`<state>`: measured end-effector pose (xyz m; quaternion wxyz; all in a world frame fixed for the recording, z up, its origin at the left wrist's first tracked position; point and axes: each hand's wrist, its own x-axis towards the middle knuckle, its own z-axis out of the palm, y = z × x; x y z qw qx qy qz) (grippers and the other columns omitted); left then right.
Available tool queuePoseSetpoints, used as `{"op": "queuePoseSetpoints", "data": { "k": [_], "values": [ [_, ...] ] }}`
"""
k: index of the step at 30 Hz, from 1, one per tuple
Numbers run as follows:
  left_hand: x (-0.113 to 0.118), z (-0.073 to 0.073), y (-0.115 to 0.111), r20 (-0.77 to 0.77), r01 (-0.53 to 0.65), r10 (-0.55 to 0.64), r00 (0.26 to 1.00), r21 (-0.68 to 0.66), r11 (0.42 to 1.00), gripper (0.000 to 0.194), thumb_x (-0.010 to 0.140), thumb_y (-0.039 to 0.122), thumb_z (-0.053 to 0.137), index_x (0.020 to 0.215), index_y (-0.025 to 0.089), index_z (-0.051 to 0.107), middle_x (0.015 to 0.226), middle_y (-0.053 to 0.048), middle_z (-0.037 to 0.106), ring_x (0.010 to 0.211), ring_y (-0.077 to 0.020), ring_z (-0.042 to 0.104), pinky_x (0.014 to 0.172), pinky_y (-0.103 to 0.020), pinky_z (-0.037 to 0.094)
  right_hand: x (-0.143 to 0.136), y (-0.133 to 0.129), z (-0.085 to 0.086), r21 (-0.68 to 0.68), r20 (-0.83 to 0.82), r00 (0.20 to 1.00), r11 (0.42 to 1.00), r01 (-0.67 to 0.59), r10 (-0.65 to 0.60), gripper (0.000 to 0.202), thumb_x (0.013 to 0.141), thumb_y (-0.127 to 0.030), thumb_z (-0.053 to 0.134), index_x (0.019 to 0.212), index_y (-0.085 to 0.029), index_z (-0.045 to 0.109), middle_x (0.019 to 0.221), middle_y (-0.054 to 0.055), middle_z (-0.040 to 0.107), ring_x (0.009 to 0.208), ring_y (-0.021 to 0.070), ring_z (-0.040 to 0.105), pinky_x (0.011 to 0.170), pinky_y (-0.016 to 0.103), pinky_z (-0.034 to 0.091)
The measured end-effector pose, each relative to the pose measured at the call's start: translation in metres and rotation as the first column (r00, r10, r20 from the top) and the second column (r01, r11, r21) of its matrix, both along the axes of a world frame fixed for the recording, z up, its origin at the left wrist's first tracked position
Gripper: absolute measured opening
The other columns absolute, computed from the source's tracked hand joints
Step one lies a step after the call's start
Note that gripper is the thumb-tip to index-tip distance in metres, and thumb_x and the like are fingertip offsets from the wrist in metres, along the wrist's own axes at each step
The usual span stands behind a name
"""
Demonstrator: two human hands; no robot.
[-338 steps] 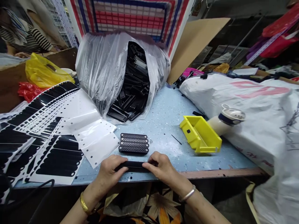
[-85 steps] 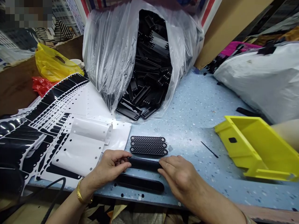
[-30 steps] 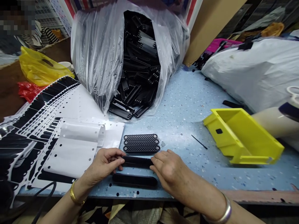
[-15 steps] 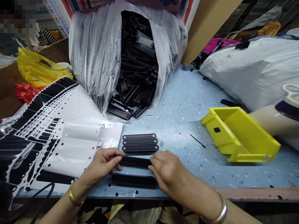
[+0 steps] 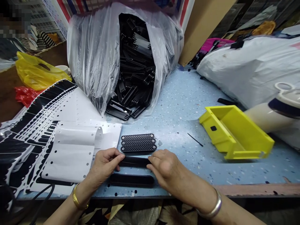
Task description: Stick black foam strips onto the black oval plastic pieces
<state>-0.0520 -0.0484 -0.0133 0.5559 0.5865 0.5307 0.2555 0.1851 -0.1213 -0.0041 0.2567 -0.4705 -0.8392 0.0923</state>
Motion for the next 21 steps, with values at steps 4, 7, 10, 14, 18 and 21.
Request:
{"op": "queuePoseSetpoints", "data": {
  "k": [4,7,10,14,18,21],
  "values": [
    [0.001,-0.002,-0.002,-0.032,0.036,-0.034,0.999,0.069,0.997,0.027,0.072,0.043,0.067,0.064,0.018,0.062,0.047,0.005,0.05,0.043,-0.0105,0.051,0.043,-0.02,0.038,0.001,0.0,0.0,-0.01,-0.024,1.0,1.0,-0.001,0.001,0.016,0.096,-0.014,0.051,0.092,-0.017,0.067,0.083,0.008,0.068,0.074,0.0188,0.063,0.069,0.031,0.052],
    [0.004,-0.006,-0.003,-0.077,0.027,-0.014,0.997,0.166,0.986,0.026,0.064,0.039,0.076,0.064,0.018,0.062,0.049,0.006,0.048,0.047,-0.009,0.043,0.046,-0.02,0.034,-0.002,-0.001,-0.001,0.019,-0.016,1.0,1.0,-0.004,0.004,0.018,0.096,-0.013,0.049,0.091,-0.016,0.066,0.082,0.009,0.067,0.073,0.0199,0.062,0.067,0.033,0.051],
    [0.007,-0.008,-0.003,-0.116,0.025,-0.001,0.993,0.206,0.978,0.028,0.065,0.039,0.075,0.06,0.018,0.058,0.048,0.007,0.045,0.048,-0.009,0.04,0.049,-0.021,0.033,-0.003,-0.002,-0.002,0.047,-0.015,1.0,0.999,0.003,-0.003,0.02,0.096,-0.012,0.048,0.089,-0.015,0.066,0.079,0.009,0.066,0.07,0.0202,0.06,0.065,0.034,0.049],
    [0.008,-0.007,-0.003,-0.118,0.042,-0.016,0.993,0.229,0.972,0.031,0.069,0.039,0.072,0.054,0.018,0.055,0.046,0.006,0.044,0.047,-0.009,0.039,0.049,-0.021,0.032,-0.001,-0.001,-0.005,0.028,-0.057,0.998,1.0,-0.01,0.011,0.018,0.095,-0.011,0.05,0.09,-0.015,0.066,0.08,0.008,0.067,0.072,0.0203,0.06,0.066,0.034,0.05],
    [0.006,-0.009,-0.003,-0.099,0.046,-0.021,0.995,0.255,0.966,0.03,0.07,0.04,0.071,0.055,0.018,0.057,0.046,0.006,0.047,0.047,-0.009,0.041,0.048,-0.02,0.033,0.003,0.0,-0.006,-0.039,-0.134,0.991,0.999,-0.003,-0.002,0.014,0.096,-0.017,0.054,0.098,-0.015,0.068,0.08,0.006,0.066,0.074,0.019,0.061,0.066,0.031,0.052],
    [0.003,-0.012,-0.002,-0.086,0.062,-0.04,0.995,0.277,0.959,0.028,0.072,0.04,0.069,0.057,0.017,0.061,0.047,0.004,0.051,0.047,-0.0094,0.044,0.047,-0.02,0.034,0.004,-0.001,-0.005,-0.067,-0.18,0.984,0.998,0.001,-0.013,0.018,0.098,-0.022,0.053,0.103,-0.015,0.069,0.082,0.007,0.067,0.076,0.0185,0.061,0.067,0.03,0.054]
  ]
}}
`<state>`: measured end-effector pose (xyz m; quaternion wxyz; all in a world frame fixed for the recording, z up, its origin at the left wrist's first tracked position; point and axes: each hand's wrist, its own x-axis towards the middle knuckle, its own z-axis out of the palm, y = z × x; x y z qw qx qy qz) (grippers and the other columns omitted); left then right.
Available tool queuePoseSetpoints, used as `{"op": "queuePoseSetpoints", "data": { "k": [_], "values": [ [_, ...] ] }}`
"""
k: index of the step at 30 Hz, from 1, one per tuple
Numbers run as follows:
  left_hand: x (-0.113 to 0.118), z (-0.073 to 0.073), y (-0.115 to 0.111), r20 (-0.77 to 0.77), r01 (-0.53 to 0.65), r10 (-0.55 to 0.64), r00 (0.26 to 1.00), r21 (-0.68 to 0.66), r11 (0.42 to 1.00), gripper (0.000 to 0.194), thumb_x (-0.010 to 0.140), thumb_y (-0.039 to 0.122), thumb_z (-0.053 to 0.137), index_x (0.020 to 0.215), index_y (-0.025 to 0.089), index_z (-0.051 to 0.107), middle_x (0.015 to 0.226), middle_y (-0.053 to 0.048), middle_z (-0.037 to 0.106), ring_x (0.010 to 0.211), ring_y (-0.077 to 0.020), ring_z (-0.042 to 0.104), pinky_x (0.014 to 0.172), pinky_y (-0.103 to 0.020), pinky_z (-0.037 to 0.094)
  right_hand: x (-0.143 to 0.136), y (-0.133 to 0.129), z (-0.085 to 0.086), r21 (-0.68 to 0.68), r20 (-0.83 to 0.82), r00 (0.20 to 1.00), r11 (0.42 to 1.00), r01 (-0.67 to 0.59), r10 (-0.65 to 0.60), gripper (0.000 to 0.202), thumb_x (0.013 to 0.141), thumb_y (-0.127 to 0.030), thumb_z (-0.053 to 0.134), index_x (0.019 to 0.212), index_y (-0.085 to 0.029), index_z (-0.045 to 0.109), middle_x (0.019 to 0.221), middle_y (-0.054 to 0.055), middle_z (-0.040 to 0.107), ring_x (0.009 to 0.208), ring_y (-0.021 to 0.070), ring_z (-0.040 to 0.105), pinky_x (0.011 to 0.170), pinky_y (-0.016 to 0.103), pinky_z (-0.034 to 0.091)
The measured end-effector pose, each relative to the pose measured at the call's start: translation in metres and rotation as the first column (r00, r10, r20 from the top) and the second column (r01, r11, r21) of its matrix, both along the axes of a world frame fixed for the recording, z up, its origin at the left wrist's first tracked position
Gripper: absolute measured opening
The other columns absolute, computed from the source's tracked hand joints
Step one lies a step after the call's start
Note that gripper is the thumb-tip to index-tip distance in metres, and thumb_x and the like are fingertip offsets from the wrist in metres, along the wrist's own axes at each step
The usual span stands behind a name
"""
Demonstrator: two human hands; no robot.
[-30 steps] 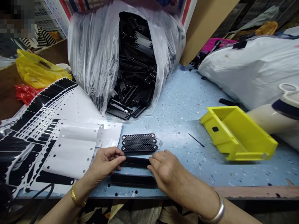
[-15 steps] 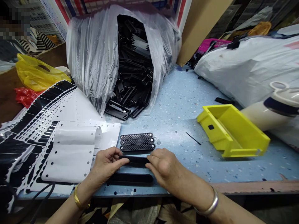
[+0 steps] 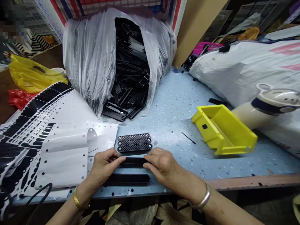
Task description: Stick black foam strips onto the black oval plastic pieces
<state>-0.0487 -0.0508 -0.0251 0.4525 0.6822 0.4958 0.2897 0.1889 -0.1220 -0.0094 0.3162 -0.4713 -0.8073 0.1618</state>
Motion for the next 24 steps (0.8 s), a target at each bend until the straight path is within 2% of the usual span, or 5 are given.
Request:
{"op": "queuePoseSetpoints", "data": {
  "k": [10,14,19,24],
  "values": [
    [-0.001,-0.001,0.001,0.013,0.006,-0.006,1.0,-0.002,1.0,0.028,0.07,0.04,0.069,0.056,0.017,0.061,0.044,0.005,0.048,0.043,-0.0081,0.041,0.045,-0.019,0.034,-0.002,-0.007,-0.005,0.035,-0.023,1.0,0.999,0.021,-0.02,0.024,0.101,-0.021,0.048,0.114,-0.015,0.067,0.085,0.008,0.065,0.079,0.0194,0.059,0.068,0.034,0.054],
    [-0.001,0.0,0.002,0.001,0.005,-0.005,1.0,0.0,1.0,0.028,0.069,0.04,0.069,0.056,0.016,0.061,0.045,0.004,0.049,0.044,-0.0084,0.042,0.045,-0.018,0.034,0.0,-0.007,-0.001,-0.015,-0.025,1.0,1.0,0.006,-0.007,0.026,0.102,-0.022,0.046,0.111,-0.014,0.069,0.083,0.008,0.065,0.078,0.0192,0.058,0.068,0.034,0.055],
    [-0.002,0.0,0.002,-0.006,0.018,-0.018,1.0,-0.015,1.0,0.029,0.07,0.04,0.07,0.055,0.017,0.061,0.046,0.004,0.05,0.044,-0.0085,0.041,0.044,-0.019,0.033,0.007,-0.002,0.006,-0.169,-0.093,0.996,0.986,-0.008,-0.008,0.022,0.099,-0.027,0.053,0.107,-0.017,0.072,0.089,0.007,0.07,0.084,0.0176,0.064,0.074,0.031,0.056],
    [-0.002,-0.002,0.002,-0.005,0.011,-0.011,1.0,-0.019,1.0,0.029,0.069,0.04,0.07,0.054,0.017,0.06,0.046,0.004,0.05,0.045,-0.0086,0.042,0.045,-0.019,0.033,0.01,0.0,0.0,-0.209,-0.163,0.984,0.977,0.041,-0.076,0.023,0.098,-0.026,0.053,0.098,-0.019,0.074,0.087,0.005,0.074,0.082,0.0161,0.068,0.073,0.028,0.057]
  ]
}}
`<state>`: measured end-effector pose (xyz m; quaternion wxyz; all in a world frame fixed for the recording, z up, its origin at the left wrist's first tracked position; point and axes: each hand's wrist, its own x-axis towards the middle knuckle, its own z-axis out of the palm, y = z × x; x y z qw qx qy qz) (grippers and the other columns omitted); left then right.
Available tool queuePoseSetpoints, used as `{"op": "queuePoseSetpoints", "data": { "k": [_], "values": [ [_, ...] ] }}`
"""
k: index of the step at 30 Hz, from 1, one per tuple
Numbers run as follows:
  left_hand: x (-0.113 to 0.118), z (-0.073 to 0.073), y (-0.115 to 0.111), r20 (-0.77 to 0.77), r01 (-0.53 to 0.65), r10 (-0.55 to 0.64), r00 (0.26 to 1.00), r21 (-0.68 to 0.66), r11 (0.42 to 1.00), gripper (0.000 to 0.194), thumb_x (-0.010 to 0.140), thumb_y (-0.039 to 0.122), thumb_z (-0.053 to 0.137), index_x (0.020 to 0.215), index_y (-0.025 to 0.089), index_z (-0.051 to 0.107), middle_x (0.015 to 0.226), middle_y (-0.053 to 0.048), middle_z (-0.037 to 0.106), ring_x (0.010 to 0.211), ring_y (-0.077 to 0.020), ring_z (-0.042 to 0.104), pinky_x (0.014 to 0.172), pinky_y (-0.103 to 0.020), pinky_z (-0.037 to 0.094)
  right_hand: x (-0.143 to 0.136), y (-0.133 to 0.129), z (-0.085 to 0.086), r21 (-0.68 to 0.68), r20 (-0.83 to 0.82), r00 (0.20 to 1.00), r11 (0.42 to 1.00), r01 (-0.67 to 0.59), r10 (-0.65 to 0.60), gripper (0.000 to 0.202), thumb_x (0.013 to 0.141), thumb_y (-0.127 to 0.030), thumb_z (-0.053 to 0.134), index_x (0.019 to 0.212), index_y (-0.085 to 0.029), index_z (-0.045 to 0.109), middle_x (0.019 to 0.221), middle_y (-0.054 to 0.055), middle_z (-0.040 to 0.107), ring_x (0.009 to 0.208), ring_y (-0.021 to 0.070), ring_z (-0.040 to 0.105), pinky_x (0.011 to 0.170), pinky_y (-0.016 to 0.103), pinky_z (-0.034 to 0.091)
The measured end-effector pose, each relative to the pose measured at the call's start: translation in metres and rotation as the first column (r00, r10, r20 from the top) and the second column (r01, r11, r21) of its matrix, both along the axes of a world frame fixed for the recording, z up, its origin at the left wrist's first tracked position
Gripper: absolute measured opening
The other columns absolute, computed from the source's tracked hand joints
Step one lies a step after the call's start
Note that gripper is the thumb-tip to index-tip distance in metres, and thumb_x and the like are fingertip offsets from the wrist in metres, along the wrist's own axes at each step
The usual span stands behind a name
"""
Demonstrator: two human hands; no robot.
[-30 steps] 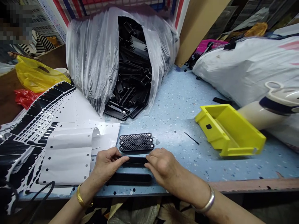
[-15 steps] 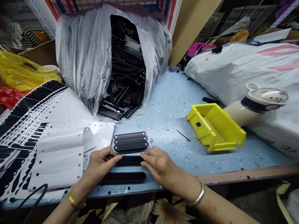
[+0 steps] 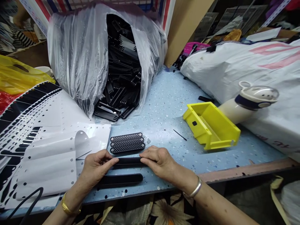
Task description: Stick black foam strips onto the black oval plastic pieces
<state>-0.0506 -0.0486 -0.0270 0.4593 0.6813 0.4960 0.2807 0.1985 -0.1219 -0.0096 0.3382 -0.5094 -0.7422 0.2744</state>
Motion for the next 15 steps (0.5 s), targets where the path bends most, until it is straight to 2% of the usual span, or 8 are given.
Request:
{"op": "queuePoseSetpoints", "data": {
  "k": [4,8,12,15],
  "values": [
    [-0.001,-0.002,0.0,-0.003,-0.009,0.009,1.0,0.008,1.0,0.03,0.068,0.041,0.07,0.054,0.017,0.059,0.047,0.004,0.049,0.046,-0.0085,0.041,0.046,-0.019,0.033,-0.001,-0.003,-0.006,0.021,-0.022,0.985,0.985,0.172,-0.171,0.025,0.097,-0.024,0.051,0.087,-0.019,0.073,0.08,0.004,0.074,0.072,0.0156,0.069,0.065,0.026,0.056],
    [-0.001,-0.002,0.0,-0.003,0.008,-0.008,1.0,0.015,1.0,0.03,0.07,0.041,0.069,0.055,0.017,0.06,0.047,0.004,0.049,0.046,-0.0086,0.041,0.046,-0.019,0.034,-0.005,-0.01,-0.006,0.04,-0.063,0.929,0.929,0.369,-0.366,0.016,0.092,-0.026,0.058,0.09,-0.02,0.073,0.076,0.003,0.073,0.066,0.0158,0.069,0.06,0.026,0.056],
    [-0.001,-0.005,0.002,0.005,0.027,-0.027,1.0,0.03,0.999,0.029,0.071,0.041,0.069,0.057,0.017,0.061,0.047,0.005,0.05,0.045,-0.0087,0.042,0.045,-0.019,0.035,-0.01,-0.022,-0.005,0.024,-0.072,0.937,0.939,0.344,-0.342,0.019,0.081,-0.03,0.072,0.096,-0.018,0.072,0.076,0.003,0.071,0.064,0.016,0.068,0.057,0.025,0.058],
    [-0.004,-0.005,0.002,-0.004,0.058,-0.058,0.998,0.087,0.995,0.026,0.074,0.039,0.069,0.059,0.018,0.062,0.047,0.005,0.051,0.044,-0.0085,0.044,0.043,-0.018,0.035,0.002,-0.03,-0.002,0.062,-0.003,0.944,0.942,0.329,-0.329,0.013,0.084,-0.027,0.068,0.093,-0.019,0.072,0.075,0.003,0.071,0.063,0.0157,0.067,0.056,0.025,0.057]
  ]
}}
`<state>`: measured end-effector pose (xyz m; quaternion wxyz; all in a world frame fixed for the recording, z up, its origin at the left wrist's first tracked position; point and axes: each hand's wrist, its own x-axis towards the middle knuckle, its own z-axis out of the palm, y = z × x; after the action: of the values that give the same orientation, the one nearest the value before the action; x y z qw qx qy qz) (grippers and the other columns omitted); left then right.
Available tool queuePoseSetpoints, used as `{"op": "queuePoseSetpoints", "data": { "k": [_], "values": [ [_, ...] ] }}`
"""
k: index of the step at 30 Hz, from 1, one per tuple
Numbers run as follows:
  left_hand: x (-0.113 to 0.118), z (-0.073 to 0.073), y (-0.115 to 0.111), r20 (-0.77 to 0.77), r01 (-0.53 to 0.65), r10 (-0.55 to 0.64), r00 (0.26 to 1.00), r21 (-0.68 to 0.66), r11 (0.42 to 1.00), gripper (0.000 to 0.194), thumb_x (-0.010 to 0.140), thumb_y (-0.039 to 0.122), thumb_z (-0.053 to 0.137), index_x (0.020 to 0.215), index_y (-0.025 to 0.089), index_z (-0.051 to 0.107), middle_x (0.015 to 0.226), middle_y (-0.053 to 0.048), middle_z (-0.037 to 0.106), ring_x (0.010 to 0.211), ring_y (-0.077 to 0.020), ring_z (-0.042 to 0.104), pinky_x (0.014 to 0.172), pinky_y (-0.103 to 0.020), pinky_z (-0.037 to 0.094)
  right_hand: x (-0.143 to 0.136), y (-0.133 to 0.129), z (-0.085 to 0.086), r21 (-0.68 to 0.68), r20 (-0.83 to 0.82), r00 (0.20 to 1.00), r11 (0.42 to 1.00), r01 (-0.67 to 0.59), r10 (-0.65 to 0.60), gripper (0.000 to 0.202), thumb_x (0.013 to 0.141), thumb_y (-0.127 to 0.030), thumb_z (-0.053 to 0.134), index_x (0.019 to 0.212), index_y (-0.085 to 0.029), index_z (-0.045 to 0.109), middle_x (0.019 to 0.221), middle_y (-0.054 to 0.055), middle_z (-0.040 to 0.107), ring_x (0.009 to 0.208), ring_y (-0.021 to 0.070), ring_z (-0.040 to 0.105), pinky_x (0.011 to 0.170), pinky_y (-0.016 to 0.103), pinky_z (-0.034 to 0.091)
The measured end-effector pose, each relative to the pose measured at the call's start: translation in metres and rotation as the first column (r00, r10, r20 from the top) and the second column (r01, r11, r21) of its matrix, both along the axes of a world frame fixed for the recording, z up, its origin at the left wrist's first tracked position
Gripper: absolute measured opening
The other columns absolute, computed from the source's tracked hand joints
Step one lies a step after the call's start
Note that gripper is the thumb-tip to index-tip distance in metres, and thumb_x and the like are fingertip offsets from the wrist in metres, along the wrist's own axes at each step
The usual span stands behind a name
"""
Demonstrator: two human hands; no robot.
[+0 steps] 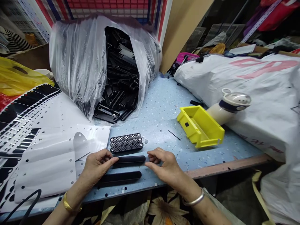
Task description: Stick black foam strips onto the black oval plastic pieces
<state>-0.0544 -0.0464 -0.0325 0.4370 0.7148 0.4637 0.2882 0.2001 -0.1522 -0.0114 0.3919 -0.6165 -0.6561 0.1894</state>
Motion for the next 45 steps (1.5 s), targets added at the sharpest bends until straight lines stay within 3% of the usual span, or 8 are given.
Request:
{"op": "queuePoseSetpoints", "data": {
  "k": [3,6,11,18,22,25,34,45],
  "values": [
    [-0.005,0.008,-0.005,-0.03,0.015,-0.008,1.0,0.232,0.973,0.02,0.08,0.035,0.067,0.071,0.018,0.067,0.045,0.007,0.05,0.04,-0.0082,0.045,0.042,-0.018,0.037,0.036,-0.001,0.004,0.097,0.188,0.978,0.992,0.078,-0.095,0.012,0.09,-0.024,0.059,0.088,-0.02,0.071,0.075,0.004,0.072,0.065,0.0168,0.068,0.059,0.027,0.056],
    [-0.003,0.026,-0.015,-0.046,0.047,-0.025,0.999,0.564,0.825,0.011,0.087,0.028,0.066,0.084,0.017,0.068,0.053,0.004,0.058,0.043,-0.0082,0.048,0.046,-0.019,0.04,0.081,0.011,0.005,0.118,0.472,0.842,0.965,0.233,-0.261,0.017,0.09,-0.024,0.055,0.086,-0.019,0.071,0.079,0.008,0.071,0.072,0.0218,0.068,0.063,0.032,0.054],
    [0.032,0.043,-0.025,-0.072,0.268,-0.294,0.953,0.652,0.709,0.009,0.092,0.016,0.058,0.087,0.017,0.065,0.07,-0.003,0.066,0.063,-0.0141,0.058,0.059,-0.026,0.048,0.114,0.045,-0.001,-0.147,0.786,0.609,0.926,0.348,-0.104,0.022,0.084,-0.015,0.055,0.065,-0.013,0.065,0.071,0.014,0.064,0.065,0.0224,0.06,0.059,0.032,0.044],
    [0.064,0.028,-0.016,-0.276,0.488,-0.406,0.871,0.58,0.652,0.011,0.09,0.017,0.055,0.082,0.014,0.062,0.073,-0.006,0.062,0.069,-0.0192,0.053,0.062,-0.034,0.046,0.097,0.039,-0.004,-0.122,0.736,0.668,0.949,0.291,-0.11,0.026,0.087,-0.009,0.044,0.067,-0.015,0.059,0.071,0.011,0.062,0.065,0.0204,0.057,0.057,0.031,0.042],
    [0.059,0.027,-0.017,-0.323,0.51,-0.396,0.86,0.596,0.621,0.017,0.092,0.013,0.051,0.077,0.016,0.06,0.066,-0.003,0.059,0.064,-0.0176,0.048,0.061,-0.034,0.038,0.065,0.008,-0.001,-0.113,0.449,0.893,0.991,0.072,-0.014,0.025,0.097,-0.018,0.039,0.079,-0.018,0.057,0.063,0.002,0.058,0.055,0.0146,0.055,0.054,0.026,0.046],
    [0.056,0.031,-0.017,-0.327,0.539,-0.431,0.841,0.565,0.625,0.015,0.093,0.013,0.051,0.081,0.016,0.06,0.069,-0.003,0.06,0.065,-0.0173,0.05,0.063,-0.034,0.038,0.041,-0.004,0.004,-0.055,0.267,0.96,0.995,-0.079,0.091,0.019,0.096,-0.017,0.043,0.102,-0.017,0.061,0.078,0.004,0.065,0.068,0.016,0.063,0.064,0.027,0.05],
    [0.057,0.034,-0.019,-0.332,0.555,-0.447,0.831,0.552,0.622,0.012,0.093,0.011,0.048,0.092,0.013,0.059,0.072,-0.004,0.061,0.065,-0.0194,0.055,0.063,-0.035,0.046,0.02,0.002,0.037,-0.124,0.215,0.939,0.961,-0.245,0.267,0.021,0.094,-0.009,0.045,0.088,-0.02,0.061,0.077,0.002,0.059,0.07,0.0159,0.056,0.066,0.028,0.046],
    [0.057,0.028,-0.02,-0.405,0.594,-0.434,0.805,0.552,0.585,0.017,0.092,0.008,0.046,0.079,0.017,0.054,0.071,-0.003,0.057,0.064,-0.0176,0.051,0.061,-0.033,0.04,0.005,0.013,0.036,-0.14,0.348,0.878,0.944,-0.299,0.329,0.029,0.084,0.004,0.038,0.083,-0.017,0.058,0.074,0.002,0.045,0.069,0.0169,0.045,0.062,0.029,0.038]
  ]
}}
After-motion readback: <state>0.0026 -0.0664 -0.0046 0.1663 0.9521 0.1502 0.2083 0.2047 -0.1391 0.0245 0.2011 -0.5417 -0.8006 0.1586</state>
